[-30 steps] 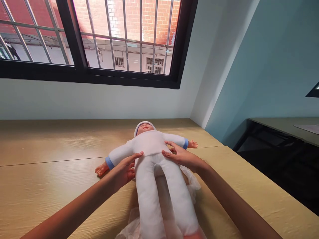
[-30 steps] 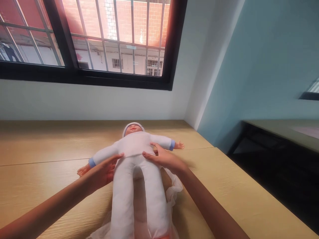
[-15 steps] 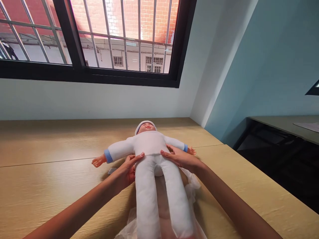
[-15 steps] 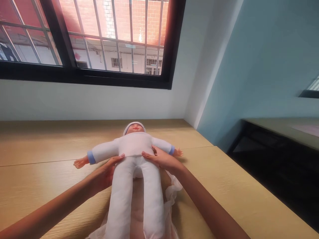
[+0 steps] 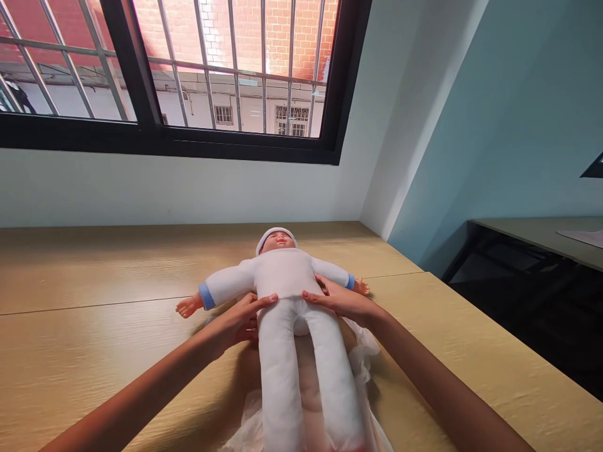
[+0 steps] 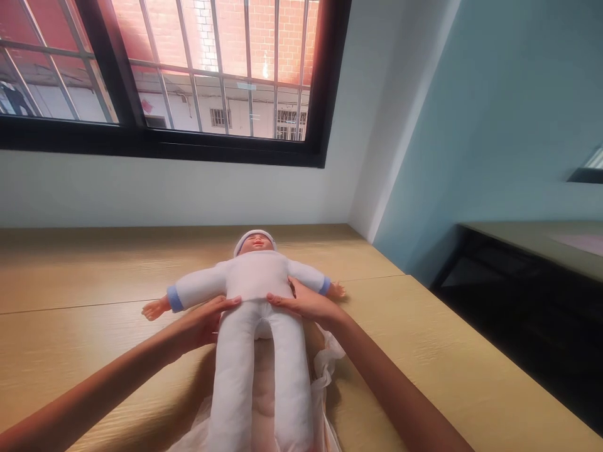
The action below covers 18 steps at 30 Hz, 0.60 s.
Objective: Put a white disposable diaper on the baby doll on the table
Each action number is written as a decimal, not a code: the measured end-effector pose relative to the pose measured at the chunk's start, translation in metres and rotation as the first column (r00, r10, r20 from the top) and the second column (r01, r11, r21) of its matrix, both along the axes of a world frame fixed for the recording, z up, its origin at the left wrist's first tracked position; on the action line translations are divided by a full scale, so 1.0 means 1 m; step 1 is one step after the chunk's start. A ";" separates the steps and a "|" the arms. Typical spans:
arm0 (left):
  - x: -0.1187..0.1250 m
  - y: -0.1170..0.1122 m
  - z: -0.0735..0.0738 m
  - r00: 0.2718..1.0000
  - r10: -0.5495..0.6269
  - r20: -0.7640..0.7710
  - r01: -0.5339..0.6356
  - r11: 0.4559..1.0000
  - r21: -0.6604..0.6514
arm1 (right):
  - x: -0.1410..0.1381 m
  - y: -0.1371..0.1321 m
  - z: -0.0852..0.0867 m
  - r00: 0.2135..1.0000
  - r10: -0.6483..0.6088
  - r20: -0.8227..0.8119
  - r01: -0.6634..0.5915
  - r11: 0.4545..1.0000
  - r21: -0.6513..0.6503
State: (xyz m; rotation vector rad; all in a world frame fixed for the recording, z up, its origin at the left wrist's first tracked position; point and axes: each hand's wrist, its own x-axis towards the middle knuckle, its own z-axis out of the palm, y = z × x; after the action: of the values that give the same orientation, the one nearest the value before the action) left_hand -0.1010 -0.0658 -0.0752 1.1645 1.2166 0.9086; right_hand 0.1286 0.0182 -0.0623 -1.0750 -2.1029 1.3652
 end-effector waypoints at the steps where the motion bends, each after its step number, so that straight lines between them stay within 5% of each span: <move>1: -0.002 -0.001 0.003 1.000 0.011 -0.009 -0.012 0.999 -0.036 | 0.000 0.000 0.001 0.999 0.032 -0.041 -0.036 0.995 -0.096; 6: -0.006 -0.004 0.021 0.984 -0.014 -0.177 0.000 0.997 -0.076 | 0.001 -0.001 0.007 0.998 0.037 -0.052 -0.042 0.994 -0.101; 9: -0.008 -0.004 0.024 0.905 0.073 -0.419 -0.025 0.993 0.119 | 0.002 -0.002 0.009 0.998 0.055 0.007 -0.055 0.998 -0.027; 13: -0.008 -0.003 0.022 0.786 0.304 -0.538 0.028 0.853 0.522 | 0.003 -0.005 0.014 0.991 -0.085 0.104 0.072 0.990 0.119; 18: 0.000 -0.008 0.023 0.763 0.307 -0.569 0.155 0.767 0.622 | 0.001 -0.012 0.025 0.992 -0.078 0.101 0.034 0.925 0.378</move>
State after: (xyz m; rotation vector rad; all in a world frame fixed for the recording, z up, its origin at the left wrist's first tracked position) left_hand -0.1013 -0.0734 -0.0526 2.1374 1.5646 1.0695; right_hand 0.1293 0.0058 -0.0376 -1.0589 -2.2736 0.8387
